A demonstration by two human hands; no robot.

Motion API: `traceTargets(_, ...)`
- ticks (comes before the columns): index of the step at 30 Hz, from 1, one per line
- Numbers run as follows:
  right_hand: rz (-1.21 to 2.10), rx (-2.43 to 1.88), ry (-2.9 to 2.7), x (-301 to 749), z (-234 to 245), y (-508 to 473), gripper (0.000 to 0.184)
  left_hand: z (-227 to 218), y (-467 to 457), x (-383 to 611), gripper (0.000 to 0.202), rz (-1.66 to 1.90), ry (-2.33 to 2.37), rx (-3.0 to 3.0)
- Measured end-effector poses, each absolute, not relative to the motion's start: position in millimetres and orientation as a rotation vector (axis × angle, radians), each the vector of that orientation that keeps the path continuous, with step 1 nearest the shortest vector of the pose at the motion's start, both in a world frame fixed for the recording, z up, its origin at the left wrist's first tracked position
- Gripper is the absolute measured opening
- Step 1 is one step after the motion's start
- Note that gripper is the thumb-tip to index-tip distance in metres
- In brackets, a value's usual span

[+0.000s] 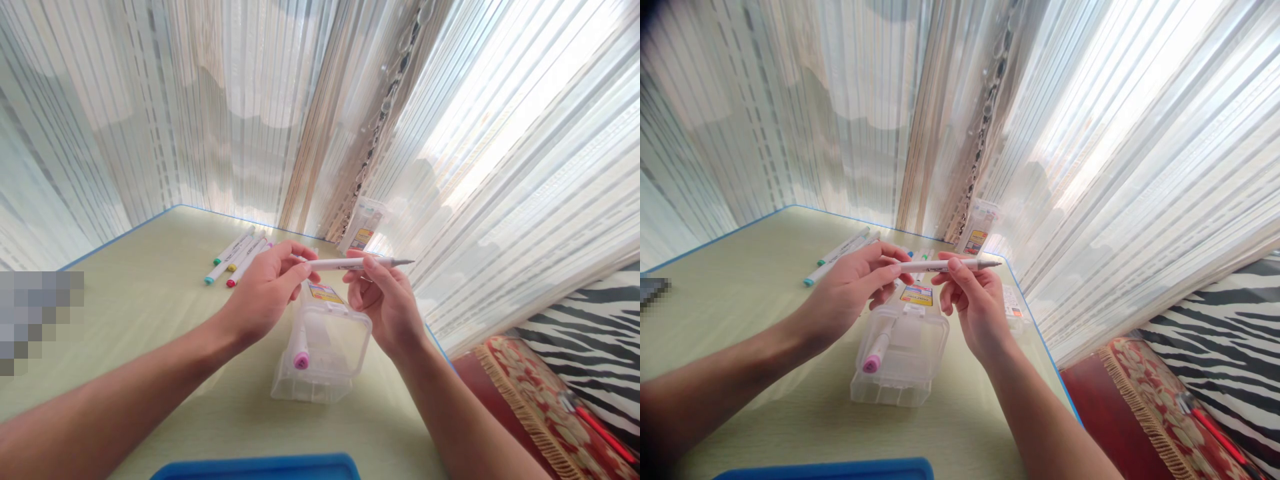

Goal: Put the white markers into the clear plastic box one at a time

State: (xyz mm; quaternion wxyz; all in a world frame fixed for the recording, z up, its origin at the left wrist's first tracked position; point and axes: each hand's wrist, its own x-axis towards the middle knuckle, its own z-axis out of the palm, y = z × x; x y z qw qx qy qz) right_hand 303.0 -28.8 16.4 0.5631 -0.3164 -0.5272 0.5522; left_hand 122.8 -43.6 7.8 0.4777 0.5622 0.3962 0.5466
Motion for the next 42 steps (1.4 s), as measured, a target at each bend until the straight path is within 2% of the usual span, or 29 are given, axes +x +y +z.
traceTargets(42, 1.324, -0.679, -1.242, 303.1, 17.4, -29.1, 0.020, 8.2, -43.8, 122.0, 0.015, 1.300, 0.967, 1.395)
